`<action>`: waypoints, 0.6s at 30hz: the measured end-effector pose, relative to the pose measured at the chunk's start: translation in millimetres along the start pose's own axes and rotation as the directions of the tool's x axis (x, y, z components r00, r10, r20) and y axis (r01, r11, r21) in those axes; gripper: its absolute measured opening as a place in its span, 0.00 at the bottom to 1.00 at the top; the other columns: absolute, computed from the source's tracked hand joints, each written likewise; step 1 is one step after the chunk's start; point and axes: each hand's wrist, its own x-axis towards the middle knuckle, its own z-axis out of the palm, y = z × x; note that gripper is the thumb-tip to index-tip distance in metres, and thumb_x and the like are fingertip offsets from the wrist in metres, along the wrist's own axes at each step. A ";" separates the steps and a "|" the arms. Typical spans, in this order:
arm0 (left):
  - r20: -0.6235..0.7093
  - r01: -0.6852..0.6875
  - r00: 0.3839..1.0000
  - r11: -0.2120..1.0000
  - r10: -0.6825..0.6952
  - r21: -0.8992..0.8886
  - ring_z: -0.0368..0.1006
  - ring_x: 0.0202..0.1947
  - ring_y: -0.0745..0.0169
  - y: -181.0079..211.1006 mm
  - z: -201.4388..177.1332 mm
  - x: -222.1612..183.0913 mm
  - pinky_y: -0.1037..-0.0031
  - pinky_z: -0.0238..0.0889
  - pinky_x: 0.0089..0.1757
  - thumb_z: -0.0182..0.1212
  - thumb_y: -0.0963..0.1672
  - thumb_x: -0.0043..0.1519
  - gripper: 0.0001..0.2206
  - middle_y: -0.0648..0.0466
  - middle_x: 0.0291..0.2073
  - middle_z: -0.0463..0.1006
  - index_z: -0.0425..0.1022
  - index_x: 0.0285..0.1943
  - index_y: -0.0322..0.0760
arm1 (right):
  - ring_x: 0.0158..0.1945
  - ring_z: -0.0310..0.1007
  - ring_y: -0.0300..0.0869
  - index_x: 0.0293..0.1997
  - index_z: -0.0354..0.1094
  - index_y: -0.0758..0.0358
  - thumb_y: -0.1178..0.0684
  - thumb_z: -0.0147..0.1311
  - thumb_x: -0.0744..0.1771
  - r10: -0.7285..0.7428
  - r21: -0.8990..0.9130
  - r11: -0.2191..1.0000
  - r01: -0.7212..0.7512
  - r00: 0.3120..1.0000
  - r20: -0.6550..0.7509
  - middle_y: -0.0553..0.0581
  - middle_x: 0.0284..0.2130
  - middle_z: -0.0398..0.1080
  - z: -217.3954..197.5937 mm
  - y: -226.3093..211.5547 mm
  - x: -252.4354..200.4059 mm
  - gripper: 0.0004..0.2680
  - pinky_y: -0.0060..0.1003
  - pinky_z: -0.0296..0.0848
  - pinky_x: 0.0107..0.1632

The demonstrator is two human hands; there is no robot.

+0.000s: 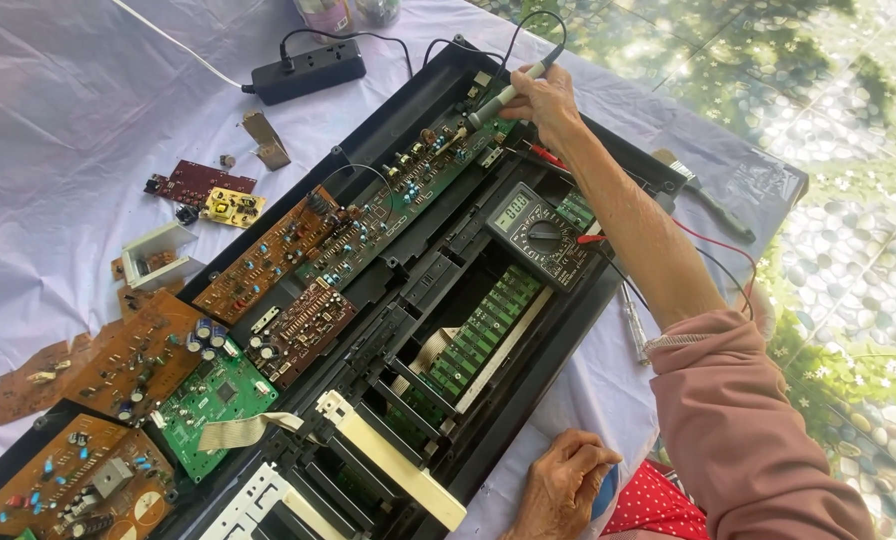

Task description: The person uses a soldering iron to repair or modify the internal circuit boards of an electronic keyboard.

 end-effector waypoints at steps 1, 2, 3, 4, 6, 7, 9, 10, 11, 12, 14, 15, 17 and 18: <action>-0.003 0.009 1.000 1.000 -0.009 0.003 0.75 0.35 0.59 -0.2 0.7 -0.5 0.72 0.75 0.39 0.61 0.36 0.64 0.03 0.50 0.40 0.75 0.78 0.43 0.31 | 0.31 0.80 0.46 0.51 0.55 0.68 0.56 0.55 0.67 0.039 0.037 0.999 -0.039 0.999 0.015 0.61 0.34 0.69 -2.8 2.1 1.0 0.13 0.31 0.87 0.35; -0.002 0.011 1.000 1.000 -0.011 0.002 0.75 0.35 0.59 -0.3 0.3 -0.4 0.72 0.75 0.39 0.61 0.36 0.64 0.03 0.50 0.40 0.75 0.78 0.43 0.31 | 0.31 0.80 0.46 0.51 0.55 0.68 0.56 0.55 0.67 0.040 0.038 0.998 -0.040 0.999 0.013 0.61 0.34 0.69 -3.4 0.8 2.8 0.13 0.31 0.87 0.35; -0.002 0.003 1.000 1.000 -0.003 0.005 0.75 0.34 0.60 -0.3 0.3 -0.3 0.72 0.75 0.39 0.60 0.37 0.64 0.03 0.50 0.39 0.74 0.78 0.43 0.31 | 0.29 0.80 0.44 0.49 0.56 0.71 0.55 0.54 0.67 0.055 0.018 0.998 -0.055 0.998 -0.020 0.60 0.32 0.70 -4.1 -0.5 4.5 0.12 0.28 0.86 0.32; -0.003 -0.004 1.000 1.000 0.004 0.008 0.74 0.33 0.60 -0.4 0.2 -0.4 0.72 0.75 0.38 0.60 0.37 0.64 0.03 0.50 0.39 0.74 0.78 0.43 0.31 | 0.27 0.80 0.43 0.48 0.56 0.73 0.53 0.53 0.68 0.070 -0.002 0.998 -0.070 0.996 -0.054 0.60 0.30 0.70 -4.7 -1.8 6.0 0.12 0.25 0.85 0.29; -0.001 -0.002 1.000 1.000 0.002 0.006 0.74 0.34 0.60 -1.1 0.7 -1.2 0.73 0.74 0.38 0.60 0.36 0.64 0.03 0.50 0.39 0.74 0.78 0.43 0.31 | 0.29 0.81 0.45 0.47 0.58 0.70 0.54 0.54 0.68 0.061 -0.014 0.998 -0.062 0.996 -0.058 0.59 0.30 0.70 -10.0 -1.5 7.3 0.10 0.27 0.87 0.32; -0.001 -0.005 1.000 1.000 0.006 0.006 0.74 0.35 0.60 -1.7 1.1 -0.5 0.73 0.74 0.38 0.61 0.36 0.63 0.03 0.50 0.39 0.74 0.79 0.43 0.30 | 0.31 0.82 0.46 0.46 0.59 0.67 0.55 0.54 0.68 0.046 -0.028 0.998 -0.048 0.997 -0.059 0.59 0.31 0.70 -11.9 -2.9 9.1 0.08 0.28 0.89 0.34; 0.009 0.007 1.000 1.000 -0.007 0.011 0.74 0.35 0.60 -3.1 1.5 -1.2 0.73 0.75 0.39 0.60 0.36 0.64 0.03 0.50 0.40 0.74 0.78 0.43 0.31 | 0.33 0.82 0.47 0.49 0.58 0.69 0.56 0.54 0.67 0.039 -0.028 0.999 -0.041 0.996 -0.085 0.60 0.34 0.69 -19.4 -1.2 9.0 0.11 0.28 0.89 0.35; 0.021 0.020 1.000 1.000 -0.020 0.018 0.75 0.36 0.60 -3.8 1.9 -1.3 0.73 0.75 0.40 0.60 0.37 0.64 0.03 0.49 0.40 0.74 0.78 0.43 0.31 | 0.36 0.82 0.48 0.52 0.57 0.71 0.57 0.55 0.66 0.030 -0.027 0.999 -0.034 0.993 -0.112 0.62 0.37 0.67 -23.4 -0.7 9.0 0.13 0.28 0.90 0.36; 0.021 0.021 1.000 1.000 -0.021 0.017 0.75 0.36 0.60 -4.7 2.3 -1.7 0.73 0.75 0.40 0.60 0.37 0.64 0.03 0.49 0.40 0.74 0.78 0.43 0.31 | 0.36 0.82 0.48 0.52 0.57 0.71 0.57 0.55 0.66 0.031 -0.029 0.999 -0.035 0.993 -0.113 0.62 0.37 0.67 -26.2 -2.8 7.8 0.13 0.28 0.90 0.36; 0.021 0.014 1.000 1.000 -0.015 0.026 0.75 0.37 0.59 -5.7 3.0 -2.0 0.72 0.76 0.40 0.60 0.37 0.64 0.04 0.49 0.40 0.75 0.78 0.44 0.30 | 0.39 0.82 0.48 0.54 0.55 0.74 0.57 0.54 0.66 0.037 -0.041 0.998 -0.043 0.990 -0.134 0.62 0.39 0.66 -29.2 -5.0 6.6 0.15 0.31 0.90 0.40; 0.022 0.007 1.000 0.999 -0.008 0.036 0.75 0.37 0.58 -6.6 3.1 -2.2 0.72 0.76 0.40 0.60 0.37 0.64 0.04 0.48 0.40 0.75 0.79 0.44 0.30 | 0.41 0.81 0.47 0.56 0.53 0.76 0.58 0.53 0.66 0.042 -0.052 0.997 -0.050 0.987 -0.156 0.63 0.41 0.65 -37.1 -6.0 8.2 0.16 0.34 0.91 0.44; 0.023 0.020 1.000 0.999 -0.021 0.035 0.75 0.38 0.58 -6.3 3.2 -2.2 0.71 0.76 0.41 0.60 0.37 0.64 0.04 0.49 0.40 0.75 0.79 0.44 0.31 | 0.41 0.79 0.47 0.55 0.54 0.75 0.57 0.55 0.66 0.033 -0.025 0.999 -0.037 0.988 -0.151 0.63 0.41 0.65 -43.3 -4.7 10.5 0.17 0.38 0.91 0.43; 0.027 0.031 0.999 0.999 -0.032 0.032 0.75 0.40 0.58 -5.5 3.3 -2.2 0.71 0.76 0.43 0.60 0.37 0.64 0.04 0.49 0.41 0.75 0.79 0.44 0.32 | 0.42 0.78 0.47 0.54 0.55 0.74 0.56 0.57 0.65 0.022 0.000 1.000 -0.022 0.989 -0.149 0.62 0.40 0.65 -51.0 -2.6 13.3 0.17 0.43 0.90 0.42; 0.019 0.025 0.999 0.999 -0.026 0.030 0.75 0.39 0.58 -5.1 3.4 -2.2 0.71 0.76 0.43 0.60 0.37 0.63 0.04 0.49 0.40 0.76 0.79 0.44 0.32 | 0.44 0.77 0.48 0.54 0.54 0.75 0.57 0.57 0.65 0.030 -0.023 0.999 -0.034 0.988 -0.152 0.63 0.41 0.64 -52.5 -1.7 13.7 0.17 0.45 0.90 0.46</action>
